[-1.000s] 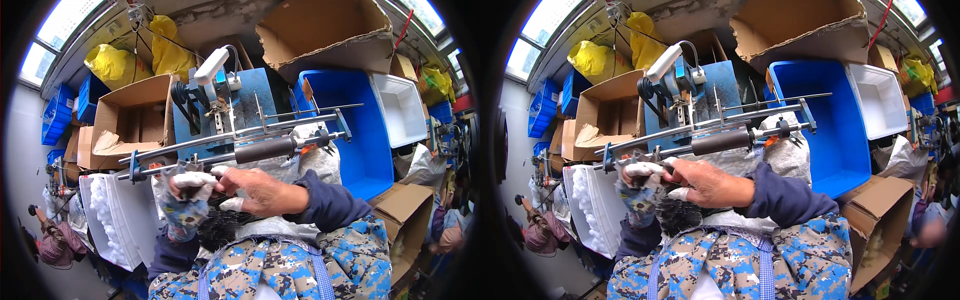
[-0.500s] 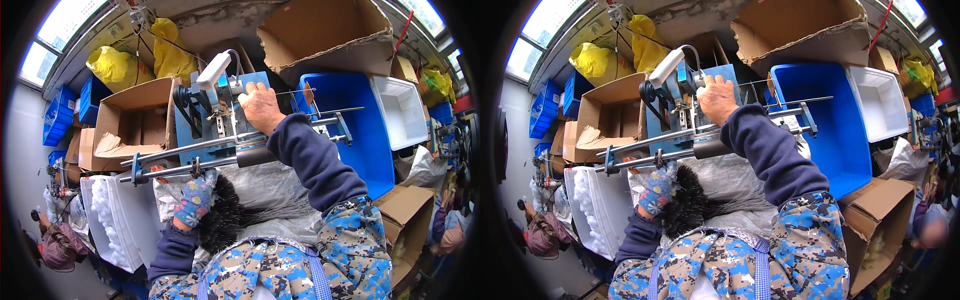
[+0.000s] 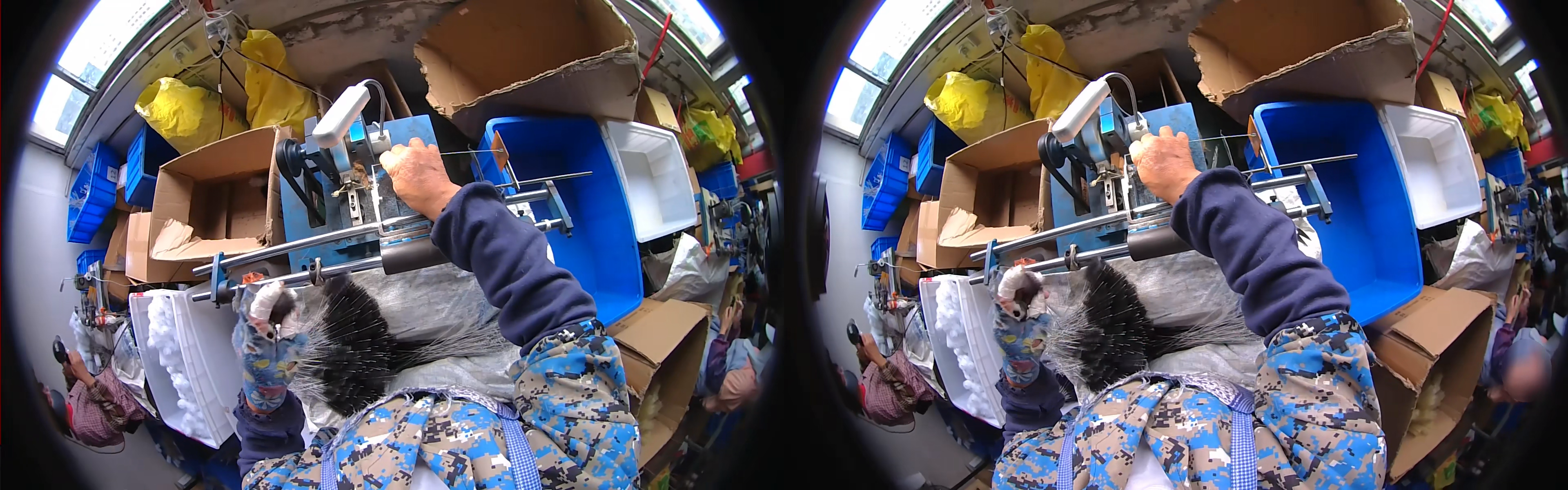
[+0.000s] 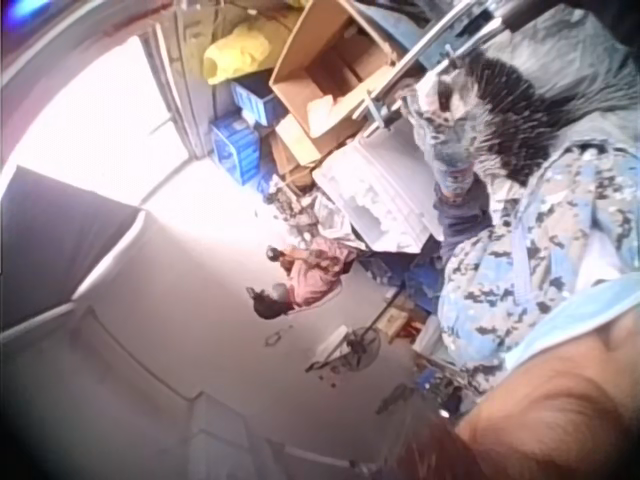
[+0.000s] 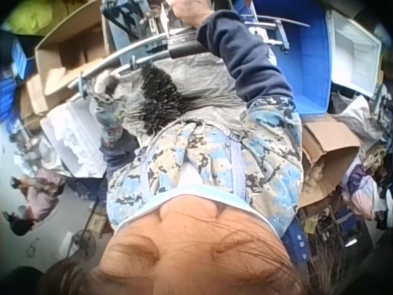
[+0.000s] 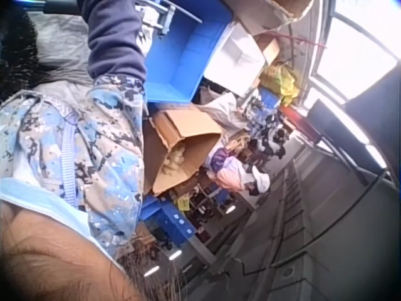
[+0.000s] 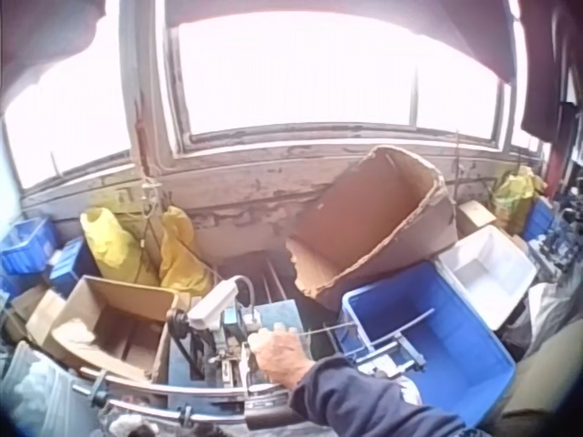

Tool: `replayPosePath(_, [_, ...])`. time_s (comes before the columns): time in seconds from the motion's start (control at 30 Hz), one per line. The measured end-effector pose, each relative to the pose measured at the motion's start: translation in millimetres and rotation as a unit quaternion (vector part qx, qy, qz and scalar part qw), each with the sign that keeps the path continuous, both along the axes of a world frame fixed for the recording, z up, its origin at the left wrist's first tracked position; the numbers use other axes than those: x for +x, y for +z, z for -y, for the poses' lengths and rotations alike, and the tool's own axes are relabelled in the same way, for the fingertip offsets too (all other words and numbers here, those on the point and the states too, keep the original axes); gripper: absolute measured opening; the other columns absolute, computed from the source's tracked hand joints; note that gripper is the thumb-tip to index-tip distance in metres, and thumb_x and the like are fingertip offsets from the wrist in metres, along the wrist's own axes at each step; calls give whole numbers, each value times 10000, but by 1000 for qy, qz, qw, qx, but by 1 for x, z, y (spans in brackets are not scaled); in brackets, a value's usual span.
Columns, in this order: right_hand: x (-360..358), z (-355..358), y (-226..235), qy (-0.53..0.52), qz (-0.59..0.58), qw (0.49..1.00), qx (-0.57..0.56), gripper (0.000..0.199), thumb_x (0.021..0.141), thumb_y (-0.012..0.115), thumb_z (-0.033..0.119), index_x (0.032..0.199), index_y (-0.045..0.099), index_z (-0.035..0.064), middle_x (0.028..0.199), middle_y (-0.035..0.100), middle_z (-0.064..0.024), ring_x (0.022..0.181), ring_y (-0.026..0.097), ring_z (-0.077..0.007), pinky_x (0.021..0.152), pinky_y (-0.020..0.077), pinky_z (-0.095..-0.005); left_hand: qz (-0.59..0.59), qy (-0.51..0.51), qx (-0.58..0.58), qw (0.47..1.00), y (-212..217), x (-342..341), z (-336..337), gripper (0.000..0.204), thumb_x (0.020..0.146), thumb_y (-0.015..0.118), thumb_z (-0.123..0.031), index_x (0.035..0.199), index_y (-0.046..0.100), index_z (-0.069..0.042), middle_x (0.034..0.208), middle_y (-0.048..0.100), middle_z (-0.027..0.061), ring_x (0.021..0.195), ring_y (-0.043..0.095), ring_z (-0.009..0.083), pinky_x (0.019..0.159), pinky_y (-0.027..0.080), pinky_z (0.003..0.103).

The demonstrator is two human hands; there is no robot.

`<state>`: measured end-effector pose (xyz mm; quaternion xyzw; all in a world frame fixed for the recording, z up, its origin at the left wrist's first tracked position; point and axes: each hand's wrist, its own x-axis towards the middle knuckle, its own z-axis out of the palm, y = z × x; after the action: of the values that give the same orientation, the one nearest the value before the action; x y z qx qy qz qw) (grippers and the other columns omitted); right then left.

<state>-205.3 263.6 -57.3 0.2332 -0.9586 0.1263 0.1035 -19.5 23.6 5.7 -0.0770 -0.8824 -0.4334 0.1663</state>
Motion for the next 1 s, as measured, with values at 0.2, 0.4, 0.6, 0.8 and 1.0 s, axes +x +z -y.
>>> replayPosePath(0.2, [0, -1, 1, 3, 15, 1000, -27, 119, 749, 502, 92, 805, 607, 90, 823, 610, -85, 833, 557, -284, 684, 428, -418, -32, -50, 310, 949, 29, -2, 3, 577, 763, 574, 106, 1258, 381, -120, 858, 597, 159, 686, 619, 194, 508, 528, 255])
replayPosePath(0.4, [-2, 2, -6, 1, 5, 1000, -5, 107, 744, 524, 120, 797, 616, 109, 837, 605, -62, 834, 542, -270, 678, 410, -419, -30, -68, 352, 933, 14, -7, 0, 583, 767, 565, 108, 1266, 369, -119, 867, 580, 165, 656, 615, 201, 485, 537, 268])
replayPosePath(0.6, [-4, 2, -3, 8, 12, 999, -31, 119, 757, 493, 101, 798, 605, 94, 813, 615, -82, 821, 560, -290, 657, 431, -420, 12, -82, 374, 924, 7, -8, -6, 575, 765, 535, 137, 1258, 386, -119, 872, 574, 166, 674, 614, 203, 501, 531, 258])
replayPosePath(0.8, [-8, 0, -11, -8, 20, 998, -52, 127, 763, 538, 149, 804, 652, 110, 818, 630, -78, 839, 563, -263, 751, 389, -406, 33, -78, 392, 916, 6, -8, -17, 582, 760, 543, 132, 1260, 386, -122, 883, 570, 164, 675, 609, 198, 509, 520, 248])
replayPosePath(1.0, [23, -26, 2, -52, -36, 998, -1, 441, 714, 665, 291, 1038, 580, 4, 1272, 369, -183, 1116, 375, -323, 863, 340, -448, 3, -51, 354, 934, 5, -4, -1, 574, 772, 542, 119, 1270, 377, -115, 908, 588, 158, 673, 611, 209, 472, 516, 268])
